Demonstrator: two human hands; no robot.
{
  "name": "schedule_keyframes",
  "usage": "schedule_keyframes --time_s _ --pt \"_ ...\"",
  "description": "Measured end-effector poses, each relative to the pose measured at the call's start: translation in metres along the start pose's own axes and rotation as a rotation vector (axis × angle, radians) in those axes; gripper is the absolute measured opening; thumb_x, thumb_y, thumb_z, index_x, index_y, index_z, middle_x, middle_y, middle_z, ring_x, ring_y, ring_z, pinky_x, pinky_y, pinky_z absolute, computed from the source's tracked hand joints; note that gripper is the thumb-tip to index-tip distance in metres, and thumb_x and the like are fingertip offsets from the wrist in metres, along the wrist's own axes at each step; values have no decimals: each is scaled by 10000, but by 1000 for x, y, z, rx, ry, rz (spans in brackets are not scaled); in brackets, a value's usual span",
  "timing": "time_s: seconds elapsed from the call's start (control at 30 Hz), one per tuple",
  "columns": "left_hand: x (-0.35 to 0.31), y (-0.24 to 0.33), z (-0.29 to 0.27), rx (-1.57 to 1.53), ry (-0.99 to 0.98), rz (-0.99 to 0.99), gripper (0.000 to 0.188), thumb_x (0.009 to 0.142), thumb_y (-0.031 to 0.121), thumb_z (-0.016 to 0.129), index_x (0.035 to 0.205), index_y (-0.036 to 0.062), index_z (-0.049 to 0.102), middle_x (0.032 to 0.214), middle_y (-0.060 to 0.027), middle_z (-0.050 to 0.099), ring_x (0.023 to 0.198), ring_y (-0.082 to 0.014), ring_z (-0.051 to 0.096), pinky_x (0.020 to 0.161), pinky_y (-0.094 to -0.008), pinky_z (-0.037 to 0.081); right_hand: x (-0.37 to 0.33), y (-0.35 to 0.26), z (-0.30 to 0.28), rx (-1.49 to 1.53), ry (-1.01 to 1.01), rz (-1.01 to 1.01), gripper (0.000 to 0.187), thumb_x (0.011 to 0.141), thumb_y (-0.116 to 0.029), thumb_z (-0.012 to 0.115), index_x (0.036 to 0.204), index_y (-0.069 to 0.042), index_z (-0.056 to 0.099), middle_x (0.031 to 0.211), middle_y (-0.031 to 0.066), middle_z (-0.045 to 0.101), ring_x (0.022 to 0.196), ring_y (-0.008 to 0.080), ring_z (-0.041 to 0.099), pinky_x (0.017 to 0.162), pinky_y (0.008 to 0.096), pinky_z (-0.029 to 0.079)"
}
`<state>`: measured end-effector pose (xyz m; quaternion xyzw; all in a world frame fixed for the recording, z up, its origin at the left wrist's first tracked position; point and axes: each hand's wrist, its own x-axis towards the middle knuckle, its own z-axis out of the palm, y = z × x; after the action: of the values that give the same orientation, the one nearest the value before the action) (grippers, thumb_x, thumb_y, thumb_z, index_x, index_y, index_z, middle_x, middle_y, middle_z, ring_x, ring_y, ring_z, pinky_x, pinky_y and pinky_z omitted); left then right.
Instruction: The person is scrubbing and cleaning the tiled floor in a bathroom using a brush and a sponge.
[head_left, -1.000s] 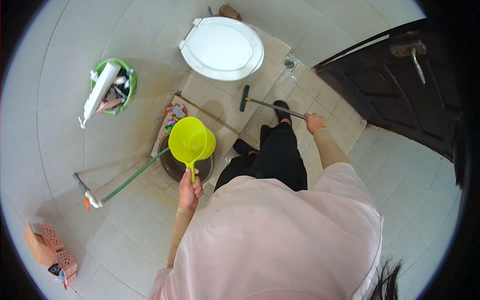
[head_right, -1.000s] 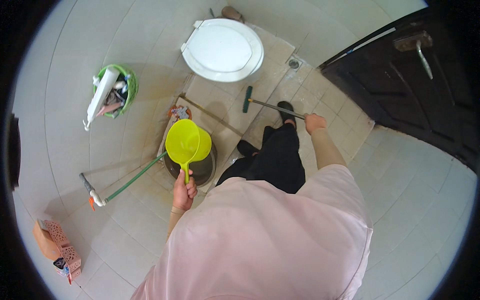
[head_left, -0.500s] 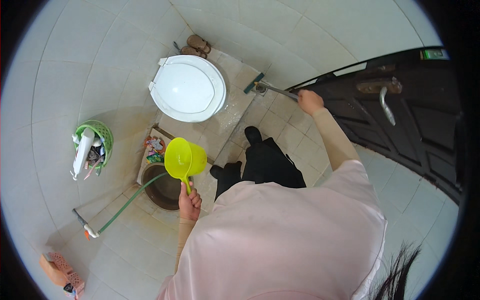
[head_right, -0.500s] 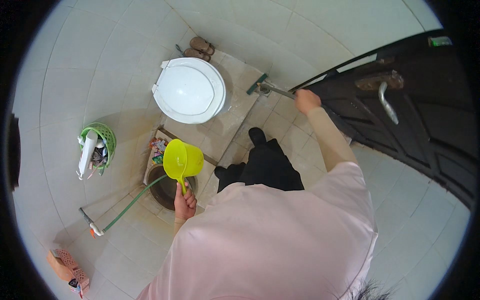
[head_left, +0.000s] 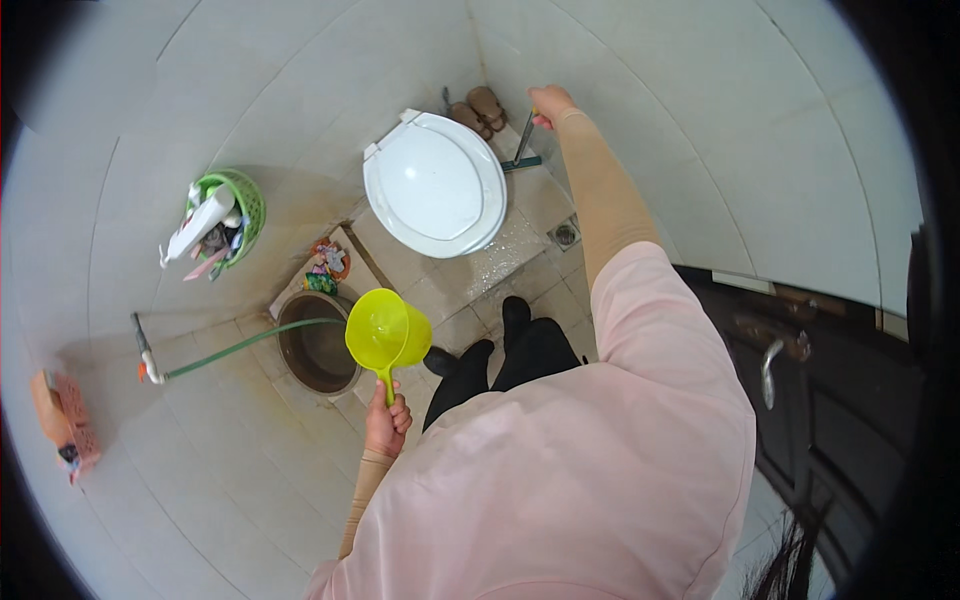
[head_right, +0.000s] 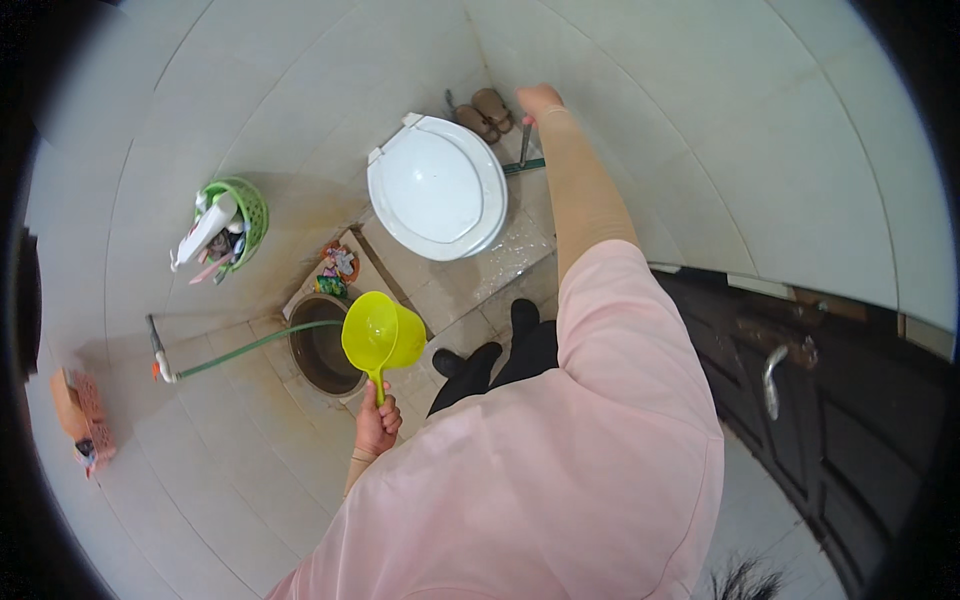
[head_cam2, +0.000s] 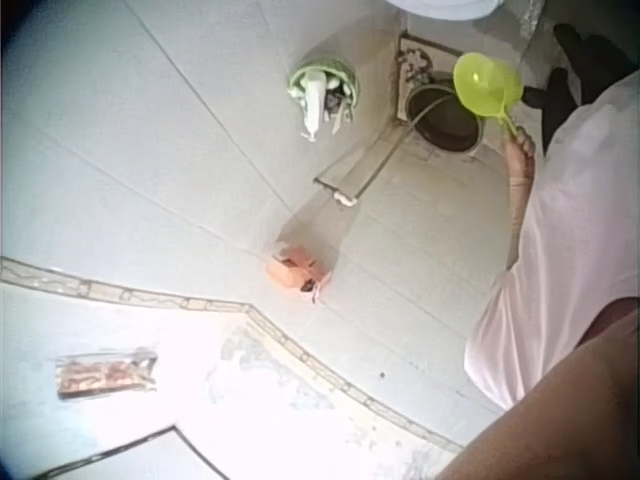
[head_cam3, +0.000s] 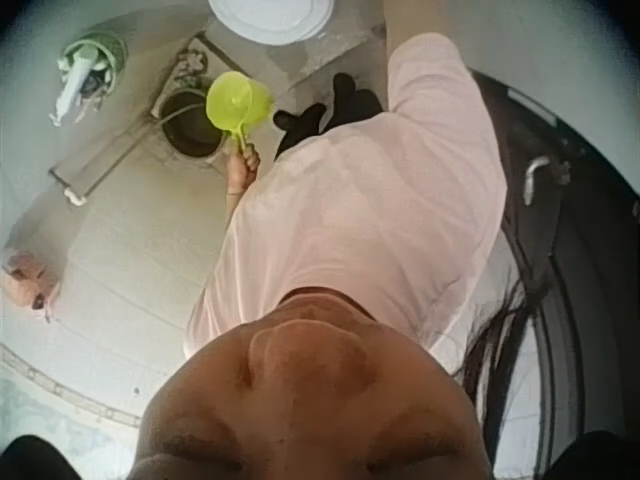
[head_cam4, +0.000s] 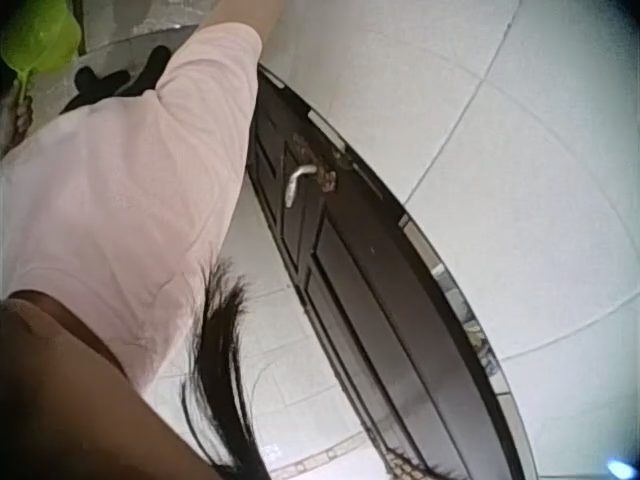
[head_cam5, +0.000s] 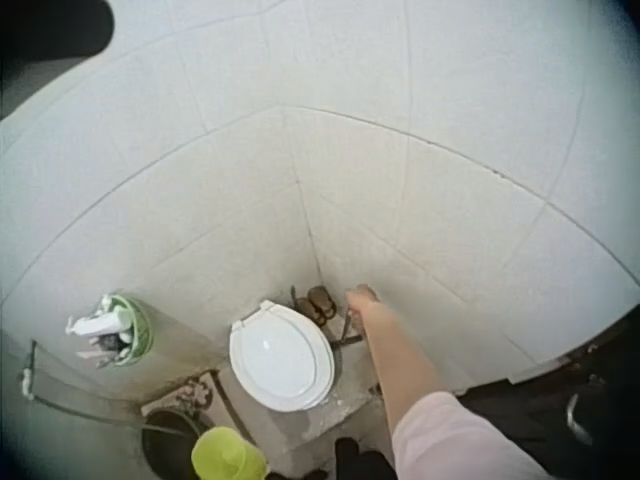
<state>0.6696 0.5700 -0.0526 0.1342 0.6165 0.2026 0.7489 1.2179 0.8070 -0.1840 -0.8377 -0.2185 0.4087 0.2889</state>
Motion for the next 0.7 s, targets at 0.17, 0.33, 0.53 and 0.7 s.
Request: schedule_keyframes --time_s 0.17,0.33,0.53,0.7 --pt "-8 -14 -32 -139 130 45 348 1005 456 395 1037 123 489 559 64 257 408 -55 186 375 -224 167 -20 19 38 142 293 -398 593 842 -366 606 1276 27 507 1227 240 574 1159 354 541 972 422 428" --pt "-11 -32 -72 -274 192 84 362 988 485 425 1051 132 480 571 71 263 420 -49 194 380 -214 180 -119 153 101 22 -288 -191 332 906 -309 564 1037 -7 606 958 164 673 905 290 647 795 387 482" --pt "-11 -61 -126 -332 227 78 360 999 471 404 1052 122 477 567 68 266 419 -56 199 382 -217 177 -288 253 143 -961 -873 -161 513 795 -445 625 945 42 689 1036 253 659 991 390 634 863 435 496" --pt "2 -102 -174 -368 161 45 371 1009 464 374 1048 109 475 566 64 272 419 -57 199 385 -222 176 -374 283 159 -1149 -879 -211 451 784 -371 673 976 37 690 1005 234 673 972 383 644 852 432 504"
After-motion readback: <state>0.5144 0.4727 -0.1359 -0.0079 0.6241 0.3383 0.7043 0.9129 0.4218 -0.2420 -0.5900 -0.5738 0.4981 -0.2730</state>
